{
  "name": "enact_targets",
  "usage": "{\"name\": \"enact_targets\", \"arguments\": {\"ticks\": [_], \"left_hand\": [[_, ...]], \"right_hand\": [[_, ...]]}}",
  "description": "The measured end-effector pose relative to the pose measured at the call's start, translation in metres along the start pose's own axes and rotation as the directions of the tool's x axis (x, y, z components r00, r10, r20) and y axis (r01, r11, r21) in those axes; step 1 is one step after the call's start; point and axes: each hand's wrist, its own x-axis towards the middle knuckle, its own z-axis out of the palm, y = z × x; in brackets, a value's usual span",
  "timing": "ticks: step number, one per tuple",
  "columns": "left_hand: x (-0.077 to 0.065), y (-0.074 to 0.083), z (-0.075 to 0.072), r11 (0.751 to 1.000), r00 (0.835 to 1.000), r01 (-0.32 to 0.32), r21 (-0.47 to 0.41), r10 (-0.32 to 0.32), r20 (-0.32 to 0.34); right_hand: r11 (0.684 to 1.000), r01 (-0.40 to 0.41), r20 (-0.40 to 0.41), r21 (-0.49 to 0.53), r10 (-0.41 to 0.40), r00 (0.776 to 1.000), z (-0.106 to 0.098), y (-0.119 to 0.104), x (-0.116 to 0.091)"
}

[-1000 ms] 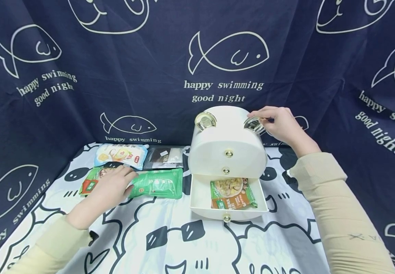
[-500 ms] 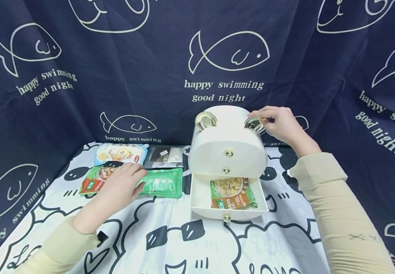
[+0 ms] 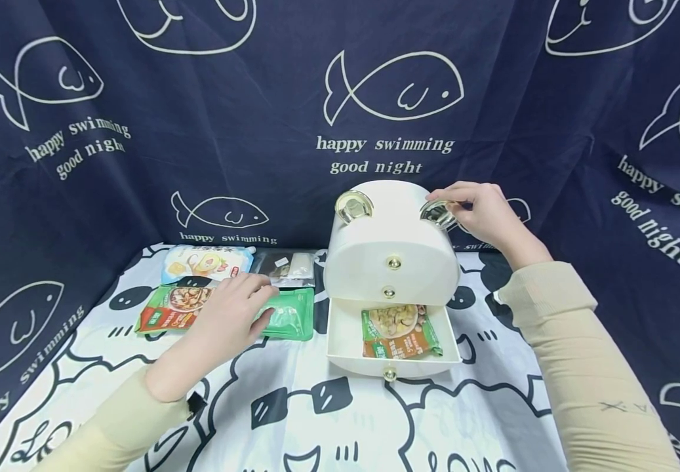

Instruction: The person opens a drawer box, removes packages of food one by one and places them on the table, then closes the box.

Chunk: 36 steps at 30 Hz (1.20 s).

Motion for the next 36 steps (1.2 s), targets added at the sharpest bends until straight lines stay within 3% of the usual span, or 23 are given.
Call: {"name": "enact_targets", "arguments": {"ticks": [10,23,36], "left_hand": [[0.014,0.016,0.005,0.995,0.995,-0.079,-0.059,0.075,-0.073],[0.039,0.036,0.003,0.987,0.985,-0.139,-0.087,0.128,-0.117],[0.059,0.053,0.014,0.968,0.975,-0.21,-0.139,0.198,-0.097]], "right_hand": [[1.0,0.012,-0.007,0.01,-0.012,1.0,0.0,0.001,0.001],[1.0,0.014,-0.01,0.0,-0.014,1.0,0.002,0.002,0.001],[1.0,0.001,-0.011,0.003,-0.001,1.0,0.002,0.002,0.001]]}}
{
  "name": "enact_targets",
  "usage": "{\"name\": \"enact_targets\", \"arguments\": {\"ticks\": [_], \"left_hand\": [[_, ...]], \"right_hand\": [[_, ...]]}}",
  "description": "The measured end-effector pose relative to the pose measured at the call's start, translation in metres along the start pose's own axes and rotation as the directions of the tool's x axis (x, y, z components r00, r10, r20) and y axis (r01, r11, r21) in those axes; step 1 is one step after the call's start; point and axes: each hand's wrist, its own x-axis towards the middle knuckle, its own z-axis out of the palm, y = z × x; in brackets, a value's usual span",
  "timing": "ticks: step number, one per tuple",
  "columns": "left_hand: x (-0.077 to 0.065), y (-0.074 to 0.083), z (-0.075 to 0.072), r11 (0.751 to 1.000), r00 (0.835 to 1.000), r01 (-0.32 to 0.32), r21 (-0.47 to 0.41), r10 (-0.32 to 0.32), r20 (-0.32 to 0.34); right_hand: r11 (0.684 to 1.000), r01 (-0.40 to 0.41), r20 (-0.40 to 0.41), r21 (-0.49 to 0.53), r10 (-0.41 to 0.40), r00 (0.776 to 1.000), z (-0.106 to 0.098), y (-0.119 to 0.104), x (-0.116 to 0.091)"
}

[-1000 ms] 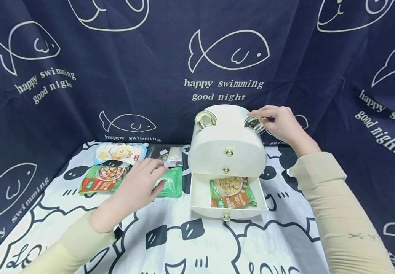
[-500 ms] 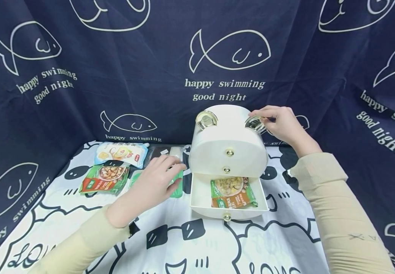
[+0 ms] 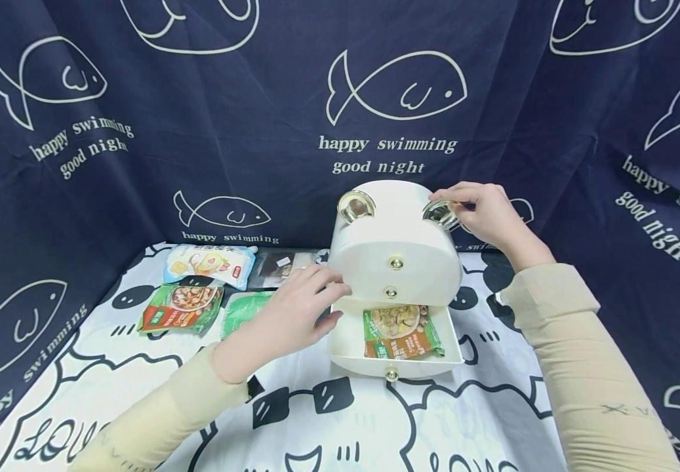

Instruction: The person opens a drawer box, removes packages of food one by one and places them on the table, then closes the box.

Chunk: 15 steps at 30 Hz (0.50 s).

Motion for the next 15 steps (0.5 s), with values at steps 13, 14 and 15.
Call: {"name": "enact_targets", "arguments": {"ticks": [13,14,15], "left_hand": [[0.013,0.009,0.02,0.994,0.993,-0.103,-0.036,0.104,0.047],[0.013,0.01,0.022,0.993,0.992,-0.108,-0.037,0.11,0.054],[0.014,0.012,0.023,0.993,0.992,-0.113,-0.037,0.115,0.06]], "right_hand": [[1.0,0.011,-0.006,-0.002,-0.011,1.0,0.001,0.001,0.0],[1.0,0.011,-0.004,0.002,-0.011,1.0,0.001,0.002,0.0],[1.0,0.008,-0.002,0.002,-0.008,1.0,0.001,0.002,0.0]]}}
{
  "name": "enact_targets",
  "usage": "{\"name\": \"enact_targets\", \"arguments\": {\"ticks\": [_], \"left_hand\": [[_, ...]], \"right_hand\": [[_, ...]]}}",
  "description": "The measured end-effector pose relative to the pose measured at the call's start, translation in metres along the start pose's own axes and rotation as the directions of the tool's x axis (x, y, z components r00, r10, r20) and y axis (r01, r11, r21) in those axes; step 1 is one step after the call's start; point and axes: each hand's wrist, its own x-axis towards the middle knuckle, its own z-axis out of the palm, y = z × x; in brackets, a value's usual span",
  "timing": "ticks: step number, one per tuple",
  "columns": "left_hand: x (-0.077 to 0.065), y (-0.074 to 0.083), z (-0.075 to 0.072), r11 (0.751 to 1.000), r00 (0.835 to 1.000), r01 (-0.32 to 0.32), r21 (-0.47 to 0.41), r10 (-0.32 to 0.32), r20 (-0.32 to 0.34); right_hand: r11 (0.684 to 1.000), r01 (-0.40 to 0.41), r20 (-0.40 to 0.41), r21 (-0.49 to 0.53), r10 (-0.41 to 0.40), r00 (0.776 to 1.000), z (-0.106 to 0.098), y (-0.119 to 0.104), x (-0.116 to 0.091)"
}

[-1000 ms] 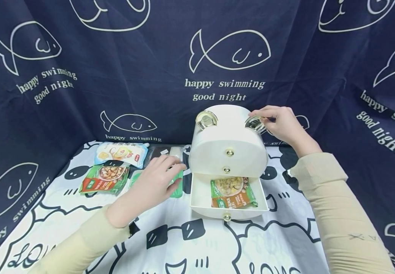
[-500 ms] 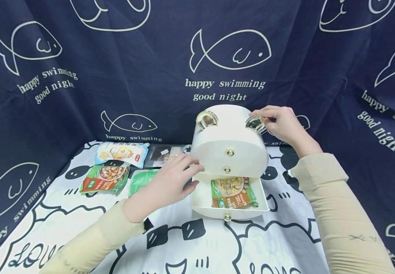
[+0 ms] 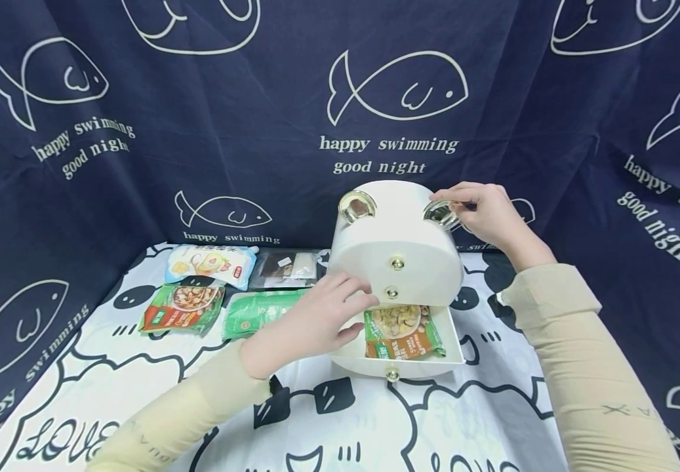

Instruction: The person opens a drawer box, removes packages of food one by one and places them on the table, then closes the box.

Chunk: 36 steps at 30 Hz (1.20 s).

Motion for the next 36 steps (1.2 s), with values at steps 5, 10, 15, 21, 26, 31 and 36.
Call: {"name": "enact_targets", "arguments": {"ticks": [5,10,15,21,26,31,36], "left_hand": [[0.004,0.006,0.01,1.0,0.998,-0.026,-0.001,0.026,0.054],[0.008,0.009,0.024,0.999,0.994,-0.041,0.013,0.039,0.103],[0.012,0.011,0.037,0.998,0.992,-0.055,0.03,0.051,0.115],[0.018,0.014,0.054,0.998,0.989,-0.067,0.015,0.064,0.132],[0.023,0.015,0.07,0.998,0.985,-0.064,0.028,0.059,0.164],[0.026,0.017,0.082,0.992,0.98,-0.087,0.088,0.069,0.188],[0.028,0.019,0.092,0.985,0.974,-0.106,0.137,0.076,0.212]], "right_hand": [[1.0,-0.012,-0.001,0.027,0.012,1.0,0.001,-0.002,-0.001],[0.999,-0.004,-0.008,0.039,0.004,1.0,0.0,-0.004,-0.001],[1.0,0.016,-0.013,0.021,-0.015,1.0,0.0,-0.004,0.0],[0.999,0.03,-0.015,0.01,-0.03,0.999,0.0,-0.003,0.001],[0.999,0.035,-0.018,0.007,-0.035,0.999,-0.001,-0.002,0.001],[1.0,0.028,-0.023,0.015,-0.027,0.999,-0.001,-0.002,0.001],[0.999,0.04,-0.029,0.031,-0.039,0.999,-0.001,-0.001,0.001]]}}
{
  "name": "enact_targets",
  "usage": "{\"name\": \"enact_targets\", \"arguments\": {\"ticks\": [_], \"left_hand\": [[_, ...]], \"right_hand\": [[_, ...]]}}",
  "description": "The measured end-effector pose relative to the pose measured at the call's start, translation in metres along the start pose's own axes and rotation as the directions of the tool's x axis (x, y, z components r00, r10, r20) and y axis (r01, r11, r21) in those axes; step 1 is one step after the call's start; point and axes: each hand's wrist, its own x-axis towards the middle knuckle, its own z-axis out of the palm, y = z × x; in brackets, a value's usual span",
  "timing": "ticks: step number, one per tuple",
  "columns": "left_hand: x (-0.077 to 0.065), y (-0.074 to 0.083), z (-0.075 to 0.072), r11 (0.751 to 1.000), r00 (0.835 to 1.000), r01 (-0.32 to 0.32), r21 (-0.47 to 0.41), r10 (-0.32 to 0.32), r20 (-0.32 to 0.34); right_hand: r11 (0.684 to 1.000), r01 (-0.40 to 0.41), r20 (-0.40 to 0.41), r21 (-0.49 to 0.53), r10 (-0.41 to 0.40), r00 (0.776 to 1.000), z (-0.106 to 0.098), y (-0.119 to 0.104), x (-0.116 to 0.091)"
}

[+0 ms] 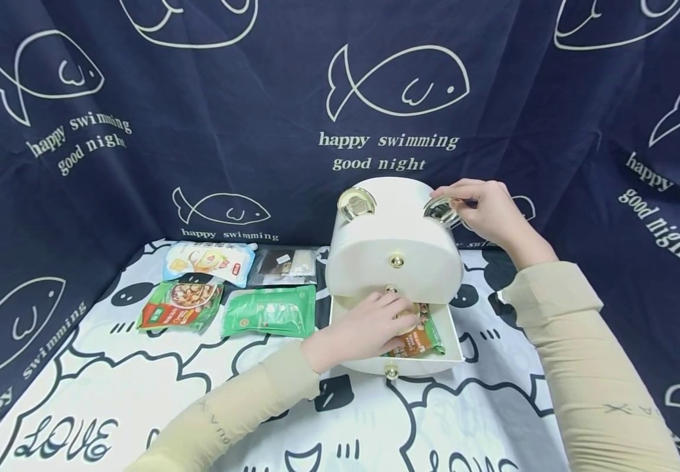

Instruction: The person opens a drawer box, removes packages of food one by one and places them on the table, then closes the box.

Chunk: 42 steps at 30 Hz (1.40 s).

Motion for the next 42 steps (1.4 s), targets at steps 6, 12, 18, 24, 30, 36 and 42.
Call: {"name": "enact_targets", "arguments": {"ticks": [6,12,18,24,30,36,42], "left_hand": [[0.008,0.006,0.009,0.999,1.0,-0.007,0.034,0.006,0.026],[0.016,0.01,0.012,0.997,0.999,-0.021,0.069,0.018,0.043],[0.024,0.013,0.015,0.998,0.996,-0.051,0.049,0.047,0.077],[0.033,0.014,0.017,0.995,0.989,-0.087,0.049,0.08,0.121],[0.039,0.016,0.019,0.993,0.977,-0.112,0.027,0.105,0.184],[0.043,0.018,0.019,0.993,0.966,-0.117,0.028,0.107,0.234],[0.047,0.021,0.025,0.993,0.966,-0.117,0.003,0.113,0.232]], "right_hand": [[1.0,-0.001,-0.001,-0.03,0.001,1.0,-0.001,0.001,0.0],[0.999,-0.002,-0.003,-0.042,0.002,1.0,-0.002,0.0,-0.001],[0.999,0.011,-0.006,-0.039,-0.011,1.0,-0.002,-0.001,0.0],[0.999,0.009,-0.005,-0.041,-0.009,1.0,-0.002,-0.001,0.0],[0.999,0.011,-0.007,-0.032,-0.011,1.0,-0.001,-0.002,0.0],[0.999,0.014,0.005,-0.047,-0.014,1.0,0.002,-0.001,0.001],[0.998,-0.003,0.009,-0.064,0.004,1.0,0.001,-0.002,0.001]]}}
